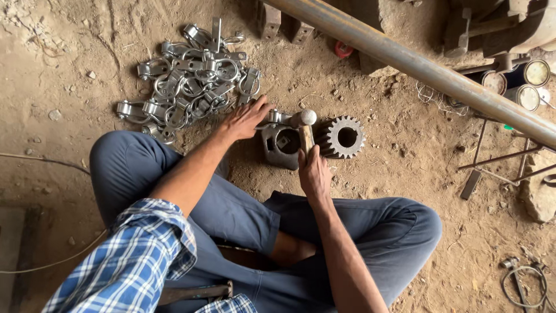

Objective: The person uses a hammer to drive pins into metal components while sitting on the ground.

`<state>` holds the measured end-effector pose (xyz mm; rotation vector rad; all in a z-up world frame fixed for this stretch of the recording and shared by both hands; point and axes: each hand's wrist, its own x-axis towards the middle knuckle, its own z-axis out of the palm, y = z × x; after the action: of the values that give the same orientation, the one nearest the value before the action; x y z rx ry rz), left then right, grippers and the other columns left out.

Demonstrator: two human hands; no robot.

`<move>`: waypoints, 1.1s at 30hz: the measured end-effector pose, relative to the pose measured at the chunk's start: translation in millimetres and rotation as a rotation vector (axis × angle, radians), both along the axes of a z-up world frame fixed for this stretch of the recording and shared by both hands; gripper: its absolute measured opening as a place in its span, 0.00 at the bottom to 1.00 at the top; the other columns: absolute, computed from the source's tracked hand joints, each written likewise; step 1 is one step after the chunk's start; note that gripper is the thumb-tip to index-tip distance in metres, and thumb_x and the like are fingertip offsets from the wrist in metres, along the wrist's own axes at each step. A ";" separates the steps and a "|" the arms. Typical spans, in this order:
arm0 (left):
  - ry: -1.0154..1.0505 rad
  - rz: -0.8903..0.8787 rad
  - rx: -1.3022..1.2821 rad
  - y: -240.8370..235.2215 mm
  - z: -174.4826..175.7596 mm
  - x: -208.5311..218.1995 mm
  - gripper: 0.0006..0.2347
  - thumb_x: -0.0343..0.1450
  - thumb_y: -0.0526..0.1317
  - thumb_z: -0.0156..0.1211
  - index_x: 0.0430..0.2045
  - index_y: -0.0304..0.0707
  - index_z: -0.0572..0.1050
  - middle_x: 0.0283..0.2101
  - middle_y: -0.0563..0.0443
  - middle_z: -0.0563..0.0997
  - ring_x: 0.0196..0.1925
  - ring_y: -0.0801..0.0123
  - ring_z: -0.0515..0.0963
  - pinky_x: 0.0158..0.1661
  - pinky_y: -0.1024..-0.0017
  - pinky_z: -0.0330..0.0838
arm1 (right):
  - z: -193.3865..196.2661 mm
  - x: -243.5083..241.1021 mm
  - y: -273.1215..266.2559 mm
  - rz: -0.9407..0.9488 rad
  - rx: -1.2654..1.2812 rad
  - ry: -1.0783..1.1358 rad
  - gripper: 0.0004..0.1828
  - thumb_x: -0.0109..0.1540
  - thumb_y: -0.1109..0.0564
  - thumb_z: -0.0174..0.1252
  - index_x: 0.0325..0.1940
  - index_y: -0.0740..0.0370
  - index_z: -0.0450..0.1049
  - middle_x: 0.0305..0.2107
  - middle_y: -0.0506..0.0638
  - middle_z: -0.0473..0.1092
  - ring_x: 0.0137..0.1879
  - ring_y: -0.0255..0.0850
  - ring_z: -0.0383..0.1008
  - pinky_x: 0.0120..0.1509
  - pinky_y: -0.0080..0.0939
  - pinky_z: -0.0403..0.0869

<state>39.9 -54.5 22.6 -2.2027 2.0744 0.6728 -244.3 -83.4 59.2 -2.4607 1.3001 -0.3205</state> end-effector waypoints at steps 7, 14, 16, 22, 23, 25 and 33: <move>0.043 0.064 -0.327 -14.3 -22.9 11.5 0.35 0.63 0.22 0.62 0.68 0.46 0.63 0.73 0.32 0.54 0.60 0.52 0.71 0.53 0.56 0.74 | -16.8 0.5 -24.0 0.007 0.130 -0.263 0.20 0.73 0.44 0.47 0.35 0.60 0.61 0.11 0.45 0.63 0.10 0.31 0.57 0.09 0.40 0.60; -0.009 0.076 -0.386 -16.5 -50.9 21.2 0.34 0.57 0.20 0.61 0.59 0.48 0.71 0.69 0.36 0.61 0.66 0.46 0.68 0.60 0.47 0.66 | 10.9 9.4 -18.2 0.060 -0.012 -0.187 0.19 0.74 0.44 0.48 0.37 0.60 0.62 0.11 0.50 0.63 0.11 0.36 0.57 0.12 0.41 0.59; 0.057 0.107 -0.285 -17.9 -42.1 17.7 0.29 0.64 0.20 0.60 0.59 0.47 0.73 0.60 0.43 0.68 0.59 0.56 0.70 0.59 0.57 0.71 | 18.4 10.5 -15.6 0.064 0.004 -0.077 0.20 0.73 0.43 0.49 0.37 0.60 0.62 0.11 0.50 0.65 0.10 0.36 0.58 0.12 0.41 0.60; 0.072 0.079 -0.339 -17.1 -17.2 21.2 0.25 0.65 0.19 0.61 0.55 0.40 0.75 0.60 0.44 0.69 0.56 0.58 0.71 0.52 0.62 0.74 | 2.6 15.0 -8.5 0.089 0.022 -0.042 0.20 0.72 0.43 0.48 0.43 0.64 0.63 0.13 0.50 0.65 0.11 0.36 0.60 0.10 0.40 0.62; 0.065 0.080 -0.350 -16.6 -14.2 20.9 0.25 0.64 0.19 0.62 0.55 0.40 0.75 0.60 0.43 0.69 0.56 0.57 0.71 0.52 0.60 0.73 | -0.8 13.8 -8.9 0.102 0.005 -0.056 0.20 0.73 0.43 0.48 0.41 0.63 0.63 0.13 0.50 0.65 0.12 0.36 0.59 0.11 0.40 0.61; 0.053 0.082 -0.378 -16.7 -7.6 16.3 0.26 0.62 0.20 0.63 0.55 0.40 0.76 0.61 0.41 0.69 0.56 0.55 0.71 0.52 0.55 0.72 | -0.2 7.9 -13.7 0.129 -0.033 -0.081 0.20 0.75 0.43 0.49 0.39 0.60 0.62 0.13 0.50 0.63 0.13 0.37 0.56 0.14 0.42 0.60; 0.027 0.105 -0.226 -12.7 5.2 13.7 0.17 0.70 0.22 0.58 0.49 0.44 0.79 0.62 0.45 0.71 0.64 0.56 0.70 0.65 0.47 0.65 | 37.3 15.9 -20.9 0.078 0.107 -0.433 0.20 0.74 0.51 0.42 0.58 0.73 0.59 0.18 0.53 0.69 0.14 0.33 0.64 0.10 0.35 0.66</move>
<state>53.6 -67.2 27.8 -2.4482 2.1572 0.4988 -228.4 -104.3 96.5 -2.1841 1.0069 -0.6982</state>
